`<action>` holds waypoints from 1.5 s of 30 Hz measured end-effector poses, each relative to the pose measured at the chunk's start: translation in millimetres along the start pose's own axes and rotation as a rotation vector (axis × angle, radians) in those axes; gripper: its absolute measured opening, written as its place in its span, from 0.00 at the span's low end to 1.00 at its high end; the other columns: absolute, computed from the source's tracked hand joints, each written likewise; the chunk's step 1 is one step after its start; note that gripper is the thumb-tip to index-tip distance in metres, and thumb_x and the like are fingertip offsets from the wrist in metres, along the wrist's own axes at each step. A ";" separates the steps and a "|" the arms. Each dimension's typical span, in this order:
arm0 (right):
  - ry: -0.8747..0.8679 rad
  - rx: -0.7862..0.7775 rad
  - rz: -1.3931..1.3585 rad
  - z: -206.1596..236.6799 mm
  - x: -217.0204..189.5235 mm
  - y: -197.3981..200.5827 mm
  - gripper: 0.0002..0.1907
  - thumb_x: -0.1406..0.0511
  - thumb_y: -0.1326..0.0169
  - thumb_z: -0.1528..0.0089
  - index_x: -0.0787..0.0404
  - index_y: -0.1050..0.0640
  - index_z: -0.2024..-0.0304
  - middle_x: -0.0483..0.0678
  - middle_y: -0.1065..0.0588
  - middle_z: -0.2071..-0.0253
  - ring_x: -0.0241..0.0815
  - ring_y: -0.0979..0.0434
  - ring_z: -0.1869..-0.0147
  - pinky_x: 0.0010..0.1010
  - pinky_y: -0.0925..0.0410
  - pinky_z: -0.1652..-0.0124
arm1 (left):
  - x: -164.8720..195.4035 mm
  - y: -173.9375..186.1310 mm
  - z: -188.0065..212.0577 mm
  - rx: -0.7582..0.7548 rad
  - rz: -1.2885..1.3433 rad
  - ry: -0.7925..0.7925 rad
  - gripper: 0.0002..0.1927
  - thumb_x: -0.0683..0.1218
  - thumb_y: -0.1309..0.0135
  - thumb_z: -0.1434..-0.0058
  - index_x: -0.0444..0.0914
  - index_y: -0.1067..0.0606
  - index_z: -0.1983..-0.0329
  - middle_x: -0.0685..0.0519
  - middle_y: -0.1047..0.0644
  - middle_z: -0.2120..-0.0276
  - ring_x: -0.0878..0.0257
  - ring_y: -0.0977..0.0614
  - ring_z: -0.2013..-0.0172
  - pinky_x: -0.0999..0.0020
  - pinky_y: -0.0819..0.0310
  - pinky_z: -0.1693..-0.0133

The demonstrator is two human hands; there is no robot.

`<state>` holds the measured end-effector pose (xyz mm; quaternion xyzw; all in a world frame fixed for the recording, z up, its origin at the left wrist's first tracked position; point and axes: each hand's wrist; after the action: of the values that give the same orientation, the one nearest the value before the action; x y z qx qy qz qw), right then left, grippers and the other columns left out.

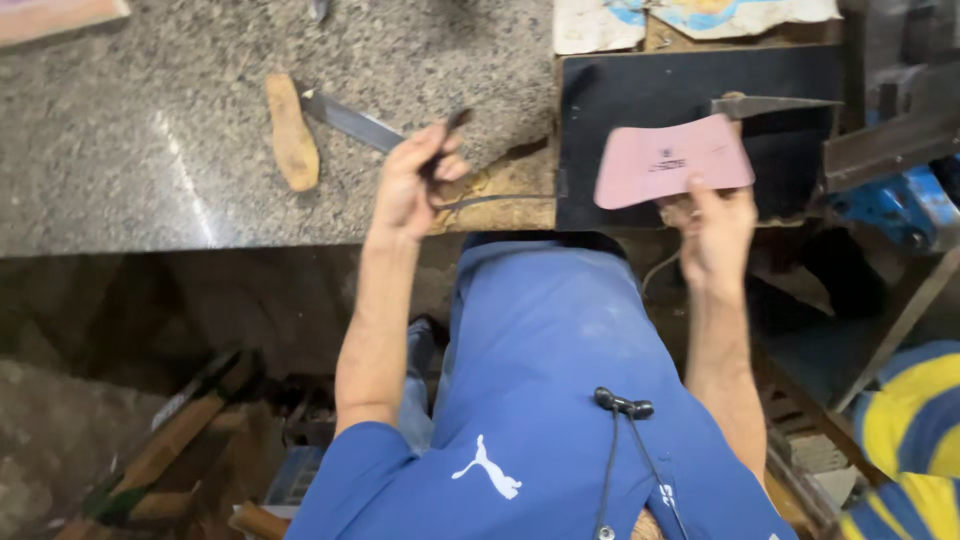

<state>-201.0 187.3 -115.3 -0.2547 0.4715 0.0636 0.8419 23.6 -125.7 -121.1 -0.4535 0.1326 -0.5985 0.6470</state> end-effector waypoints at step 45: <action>1.069 -0.604 1.616 57.0 -70.9 -100.5 0.41 0.60 0.28 0.46 0.65 0.28 0.32 0.59 0.33 0.34 0.61 0.28 0.34 0.47 0.29 0.38 | -60.0 -86.7 37.7 -0.364 -0.315 0.111 0.22 0.49 0.51 0.24 0.29 0.28 0.34 0.50 0.20 0.47 0.66 0.19 0.50 0.70 0.23 0.47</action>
<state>-161.5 138.0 4.6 -0.0567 0.7817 0.6082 0.1260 -21.0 -44.8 -57.9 -0.5439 0.2012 -0.6822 0.4453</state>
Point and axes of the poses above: each hand's wrist, its own z-axis away from the middle knuckle, its own y-axis out of the back of the hand, x = y × z
